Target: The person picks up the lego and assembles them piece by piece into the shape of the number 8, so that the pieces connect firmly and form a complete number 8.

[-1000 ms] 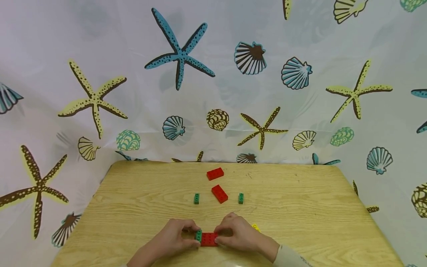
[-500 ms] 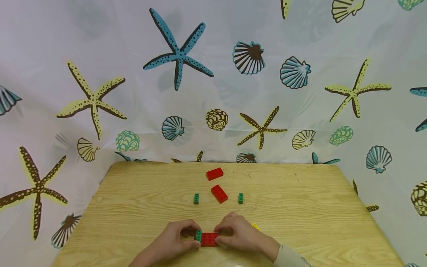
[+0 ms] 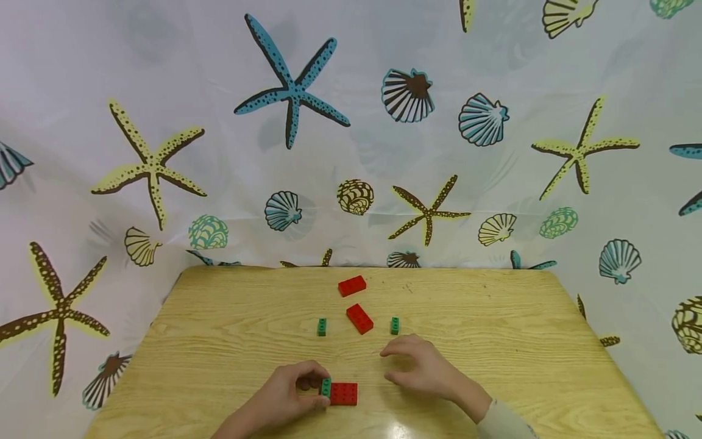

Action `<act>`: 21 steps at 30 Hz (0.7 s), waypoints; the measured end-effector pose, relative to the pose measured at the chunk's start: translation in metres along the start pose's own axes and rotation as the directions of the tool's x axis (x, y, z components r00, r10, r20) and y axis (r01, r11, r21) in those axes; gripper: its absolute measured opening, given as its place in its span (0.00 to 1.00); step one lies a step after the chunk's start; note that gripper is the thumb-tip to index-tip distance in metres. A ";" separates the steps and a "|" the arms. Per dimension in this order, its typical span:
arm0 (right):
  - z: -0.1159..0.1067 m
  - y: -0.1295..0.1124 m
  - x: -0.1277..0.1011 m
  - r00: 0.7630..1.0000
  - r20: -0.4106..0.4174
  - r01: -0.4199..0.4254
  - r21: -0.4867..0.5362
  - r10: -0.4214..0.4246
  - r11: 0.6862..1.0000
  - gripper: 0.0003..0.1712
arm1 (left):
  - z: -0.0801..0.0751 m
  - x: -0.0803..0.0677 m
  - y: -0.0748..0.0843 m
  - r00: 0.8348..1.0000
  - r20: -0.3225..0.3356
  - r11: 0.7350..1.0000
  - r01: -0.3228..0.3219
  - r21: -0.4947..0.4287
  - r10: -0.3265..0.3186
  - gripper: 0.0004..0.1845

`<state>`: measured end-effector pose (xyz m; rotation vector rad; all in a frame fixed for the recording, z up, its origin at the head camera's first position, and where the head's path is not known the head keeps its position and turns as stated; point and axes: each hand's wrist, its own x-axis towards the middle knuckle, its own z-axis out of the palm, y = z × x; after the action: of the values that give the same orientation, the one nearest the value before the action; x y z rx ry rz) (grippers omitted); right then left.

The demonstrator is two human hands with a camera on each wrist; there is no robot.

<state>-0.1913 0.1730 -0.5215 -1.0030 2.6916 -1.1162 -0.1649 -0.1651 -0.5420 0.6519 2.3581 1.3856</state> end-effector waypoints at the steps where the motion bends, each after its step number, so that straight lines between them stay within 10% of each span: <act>1: -0.002 0.002 -0.002 1.000 -0.005 -0.005 -0.008 0.005 1.000 0.17 | 0.000 0.000 0.000 1.000 0.001 1.000 -0.001 0.002 0.001 0.17; 21: -0.031 0.024 -0.030 0.999 -0.003 -0.053 -0.076 0.053 0.996 0.21 | 0.000 -0.001 0.001 1.000 -0.005 1.000 -0.015 0.018 0.015 0.15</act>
<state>-0.1900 0.2221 -0.5199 -0.9353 2.7630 -1.0129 -0.1638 -0.1652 -0.5406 0.6725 2.3771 1.3754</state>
